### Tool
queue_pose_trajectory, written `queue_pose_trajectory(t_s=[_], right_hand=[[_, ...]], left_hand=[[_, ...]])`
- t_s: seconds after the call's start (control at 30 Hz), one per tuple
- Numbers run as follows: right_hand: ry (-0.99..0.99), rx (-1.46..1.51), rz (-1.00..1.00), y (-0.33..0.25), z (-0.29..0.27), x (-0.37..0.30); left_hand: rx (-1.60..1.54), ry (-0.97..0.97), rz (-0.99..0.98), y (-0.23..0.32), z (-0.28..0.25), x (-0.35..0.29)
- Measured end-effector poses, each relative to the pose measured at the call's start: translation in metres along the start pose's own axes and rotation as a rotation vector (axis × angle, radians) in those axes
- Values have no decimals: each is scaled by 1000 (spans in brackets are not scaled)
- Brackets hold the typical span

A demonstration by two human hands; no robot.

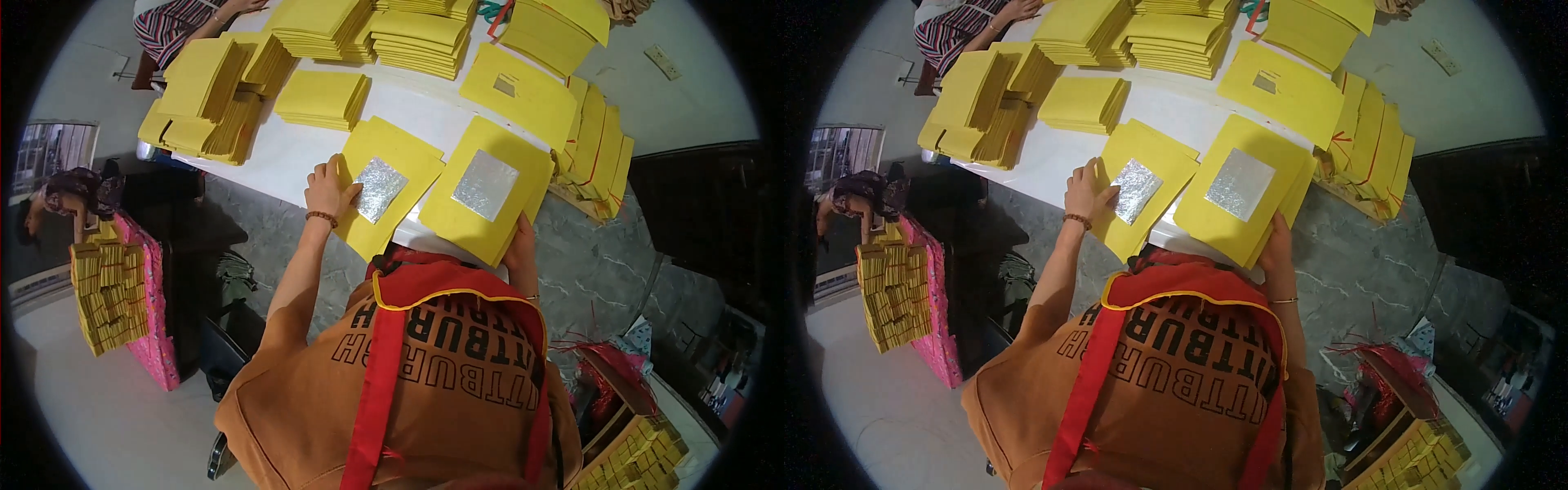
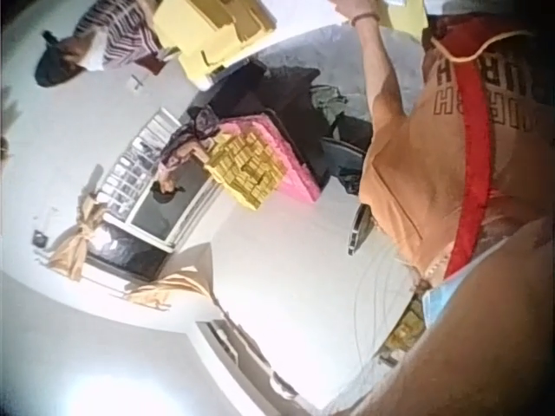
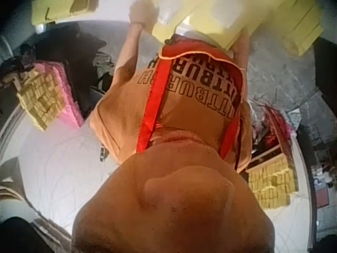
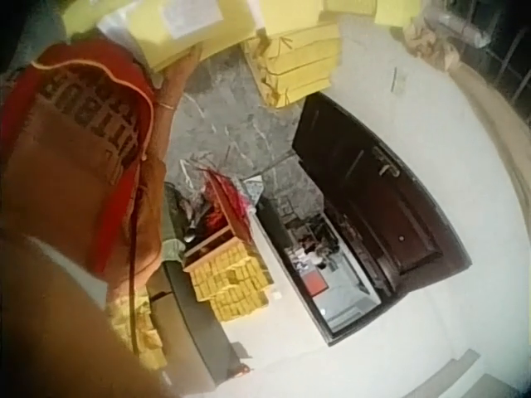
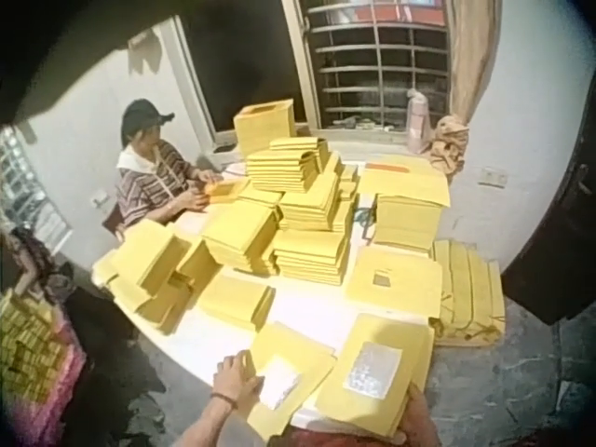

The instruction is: Preparing and folding yellow paper packets with metallic foil squares.

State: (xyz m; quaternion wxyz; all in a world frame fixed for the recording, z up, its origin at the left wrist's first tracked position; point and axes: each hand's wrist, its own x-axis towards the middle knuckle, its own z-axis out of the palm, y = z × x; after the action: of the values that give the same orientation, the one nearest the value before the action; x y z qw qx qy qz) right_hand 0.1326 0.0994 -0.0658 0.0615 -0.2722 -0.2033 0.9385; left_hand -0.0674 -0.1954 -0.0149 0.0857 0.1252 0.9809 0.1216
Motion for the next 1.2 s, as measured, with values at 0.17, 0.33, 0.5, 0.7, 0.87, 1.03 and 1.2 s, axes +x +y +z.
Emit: queue_pose_trajectory(t_s=[0.17,0.33,0.5,0.7,0.87,1.03,1.2], right_hand=[[29,-12,-47,1,5,-1],[-70,34,-26,-2,6,-1],[-59,34,-41,-2,6,0],[-48,2,-68,3,1,1],[5,0,-58,3,5,-2],[3,10,-51,2,-3,6],[-7,-9,-33,1,3,3]], left_hand=[[-270,1,-4,-11,8,14],[-733,-254,-145,-16,7,25],[-982,-294,125,-13,6,23],[-374,15,356,32,-78,10],[-171,208,524,50,-81,8],[-206,259,476,50,-79,6],[-813,98,323,44,-89,24]])
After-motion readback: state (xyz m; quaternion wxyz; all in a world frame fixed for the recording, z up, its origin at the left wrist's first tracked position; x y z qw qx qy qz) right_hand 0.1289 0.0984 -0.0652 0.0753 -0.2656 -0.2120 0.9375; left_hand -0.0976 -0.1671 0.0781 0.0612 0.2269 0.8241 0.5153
